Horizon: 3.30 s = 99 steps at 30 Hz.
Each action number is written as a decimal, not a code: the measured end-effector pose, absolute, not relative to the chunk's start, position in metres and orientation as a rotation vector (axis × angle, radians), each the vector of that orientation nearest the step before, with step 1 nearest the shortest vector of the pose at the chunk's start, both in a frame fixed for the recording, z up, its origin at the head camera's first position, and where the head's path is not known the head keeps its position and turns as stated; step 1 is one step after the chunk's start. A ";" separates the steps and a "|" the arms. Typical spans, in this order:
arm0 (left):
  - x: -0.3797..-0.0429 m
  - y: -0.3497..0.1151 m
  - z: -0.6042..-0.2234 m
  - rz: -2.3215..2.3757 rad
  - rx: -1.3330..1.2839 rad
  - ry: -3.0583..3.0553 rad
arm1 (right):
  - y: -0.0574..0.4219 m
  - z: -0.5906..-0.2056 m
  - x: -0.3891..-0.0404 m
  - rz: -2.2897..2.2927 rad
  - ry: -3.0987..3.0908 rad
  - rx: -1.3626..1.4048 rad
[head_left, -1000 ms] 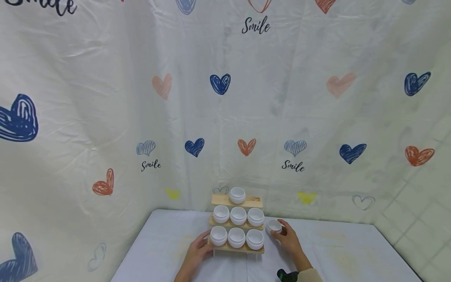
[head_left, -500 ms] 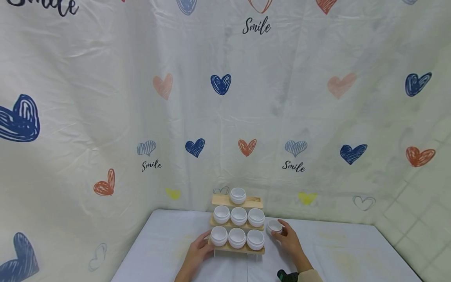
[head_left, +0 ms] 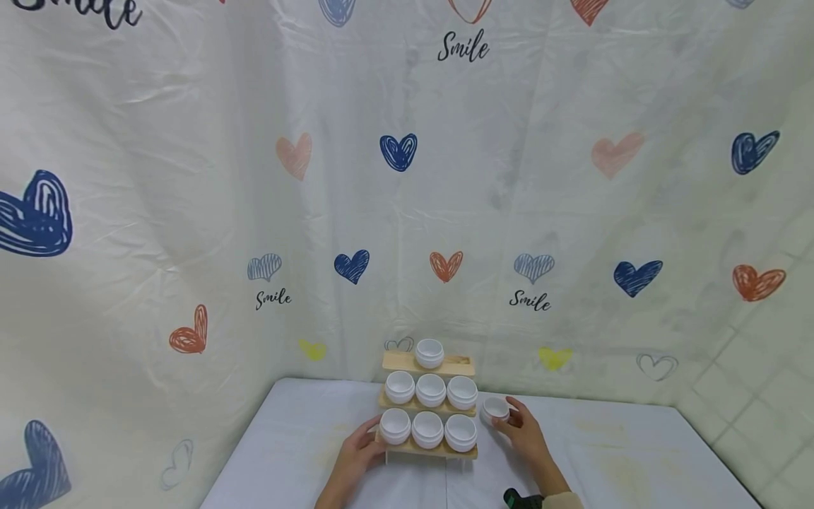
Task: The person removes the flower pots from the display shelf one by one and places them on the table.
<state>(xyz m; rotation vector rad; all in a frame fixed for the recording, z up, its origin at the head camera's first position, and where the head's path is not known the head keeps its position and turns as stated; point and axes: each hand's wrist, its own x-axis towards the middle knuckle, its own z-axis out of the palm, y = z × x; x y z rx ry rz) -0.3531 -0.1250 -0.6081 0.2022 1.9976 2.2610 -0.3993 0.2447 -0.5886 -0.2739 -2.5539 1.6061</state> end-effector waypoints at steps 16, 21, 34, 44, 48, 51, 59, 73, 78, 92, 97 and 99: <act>-0.356 -0.124 -0.608 2.280 0.214 2.003 | 0.258 -0.585 -0.390 1.818 -2.398 -0.240; -0.356 -0.124 -0.605 2.263 0.182 2.016 | 0.260 -0.582 -0.385 1.868 -2.334 -0.348; -0.351 -0.123 -0.602 2.276 0.210 1.996 | 0.235 -0.530 -0.364 1.796 -2.226 -0.364; -0.352 -0.124 -0.605 2.282 0.225 1.982 | 0.203 -0.483 -0.363 1.834 -2.236 -0.179; -0.352 -0.124 -0.605 2.283 0.232 1.989 | 0.191 -0.471 -0.367 1.838 -2.246 -0.144; -0.352 -0.124 -0.605 2.282 0.235 1.992 | 0.184 -0.463 -0.371 1.821 -2.259 -0.116; -0.351 -0.124 -0.604 2.280 0.222 1.994 | 0.171 -0.451 -0.385 1.771 -2.314 -0.036; -0.354 -0.125 -0.609 2.260 0.188 2.001 | 0.157 -0.445 -0.414 1.783 -2.319 0.126; -0.354 -0.125 -0.607 2.264 0.202 2.008 | 0.154 -0.447 -0.423 1.755 -2.366 0.146; -0.351 -0.124 -0.607 2.287 0.233 1.996 | 0.146 -0.443 -0.434 1.679 -2.542 0.212; -0.351 -0.124 -0.607 2.277 0.251 2.011 | 0.145 -0.443 -0.438 1.651 -2.592 0.253; -0.351 -0.124 -0.607 2.278 0.251 2.008 | 0.146 -0.443 -0.440 1.650 -2.610 0.277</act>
